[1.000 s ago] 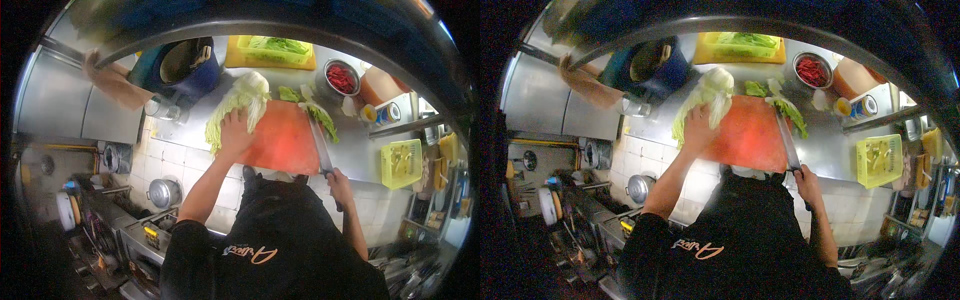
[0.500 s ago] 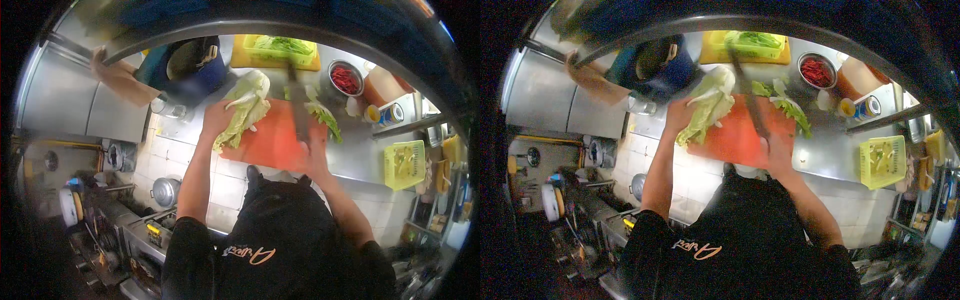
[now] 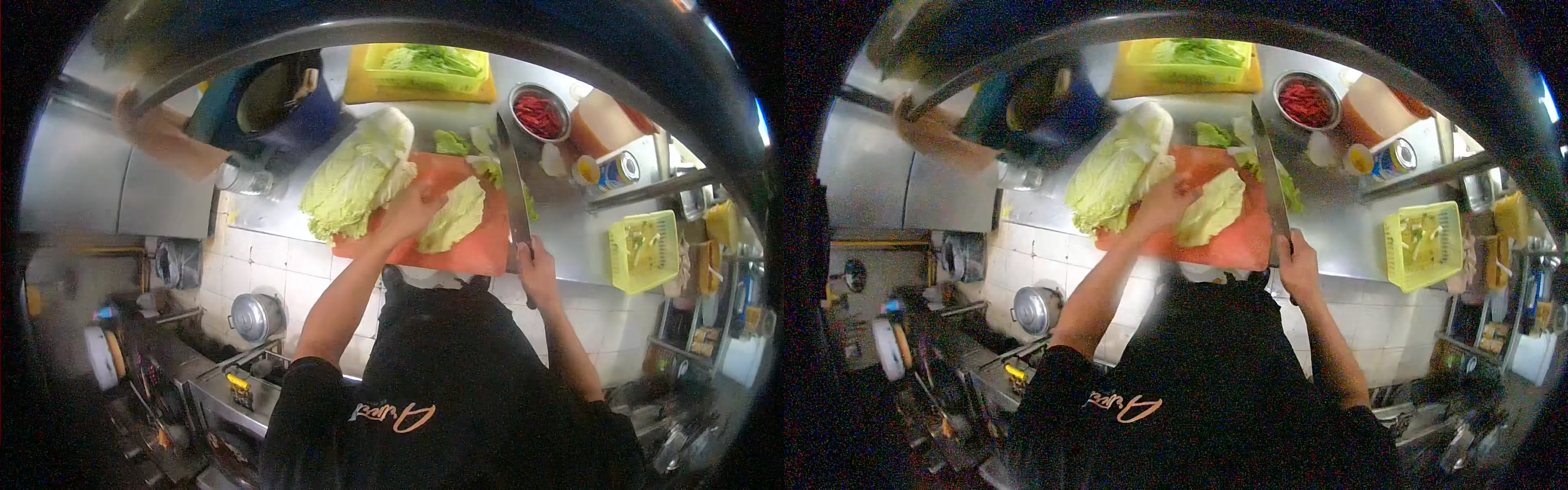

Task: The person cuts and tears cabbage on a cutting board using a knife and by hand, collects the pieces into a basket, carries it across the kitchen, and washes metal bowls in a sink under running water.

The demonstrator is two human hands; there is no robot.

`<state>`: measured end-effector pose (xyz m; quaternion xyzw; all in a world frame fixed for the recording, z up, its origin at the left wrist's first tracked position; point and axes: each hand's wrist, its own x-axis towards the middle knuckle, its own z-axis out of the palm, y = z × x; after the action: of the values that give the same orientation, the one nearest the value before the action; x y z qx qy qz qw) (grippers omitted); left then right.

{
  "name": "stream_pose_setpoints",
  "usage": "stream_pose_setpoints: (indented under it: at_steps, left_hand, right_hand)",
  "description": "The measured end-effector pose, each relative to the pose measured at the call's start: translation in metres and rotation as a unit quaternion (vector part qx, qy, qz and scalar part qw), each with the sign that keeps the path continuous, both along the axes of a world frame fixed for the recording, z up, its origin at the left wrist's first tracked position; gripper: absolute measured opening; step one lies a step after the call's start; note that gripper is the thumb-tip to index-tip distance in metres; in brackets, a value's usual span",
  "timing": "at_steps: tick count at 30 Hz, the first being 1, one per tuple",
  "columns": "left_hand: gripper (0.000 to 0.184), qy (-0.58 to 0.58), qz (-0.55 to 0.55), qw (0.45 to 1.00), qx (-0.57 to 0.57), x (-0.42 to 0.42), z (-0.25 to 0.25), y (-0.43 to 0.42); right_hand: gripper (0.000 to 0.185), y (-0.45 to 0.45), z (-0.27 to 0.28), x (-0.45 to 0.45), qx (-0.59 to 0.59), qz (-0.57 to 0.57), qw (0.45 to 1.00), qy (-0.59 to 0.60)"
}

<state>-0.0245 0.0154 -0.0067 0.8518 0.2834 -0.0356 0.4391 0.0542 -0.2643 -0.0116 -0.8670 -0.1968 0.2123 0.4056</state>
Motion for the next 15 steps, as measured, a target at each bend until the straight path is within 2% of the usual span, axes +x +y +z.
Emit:
stream_pose_setpoints:
  at_steps: [2, 4, 7, 8, 10, 13, 15]
  left_hand:
    - [0.068, -0.037, -0.006, 0.993, 0.109, -0.005, -0.024, -0.008]
    - [0.08, -0.044, -0.043, 0.981, 0.186, -0.02, -0.01, -0.025]
    - [0.068, -0.038, -0.095, 0.976, 0.194, -0.032, -0.013, -0.042]
    - [0.062, -0.061, -0.077, 0.978, 0.186, -0.031, -0.025, -0.038]
    - [0.05, -0.105, -0.035, 0.979, 0.169, -0.03, -0.056, -0.022]
    - [0.035, -0.131, -0.049, 0.975, 0.175, -0.029, -0.057, -0.016]
    - [0.032, -0.129, -0.059, 0.973, 0.181, -0.03, -0.056, -0.016]
  right_hand:
    - [0.019, -0.017, 0.006, -0.009, -0.036, -0.004, 0.999, -0.017]
    - [0.017, -0.031, 0.001, -0.018, -0.038, -0.002, 0.999, -0.007]
    - [0.017, -0.04, -0.02, -0.029, -0.009, 0.043, 0.997, -0.057]
    - [0.017, -0.037, -0.01, -0.032, -0.044, 0.055, 0.997, -0.033]
    - [0.018, -0.034, 0.005, -0.037, -0.015, 0.069, 0.995, -0.072]
    - [0.019, -0.023, 0.05, -0.045, 0.0, 0.078, 0.991, -0.109]
    - [0.02, -0.017, 0.063, -0.048, 0.015, 0.084, 0.989, -0.122]
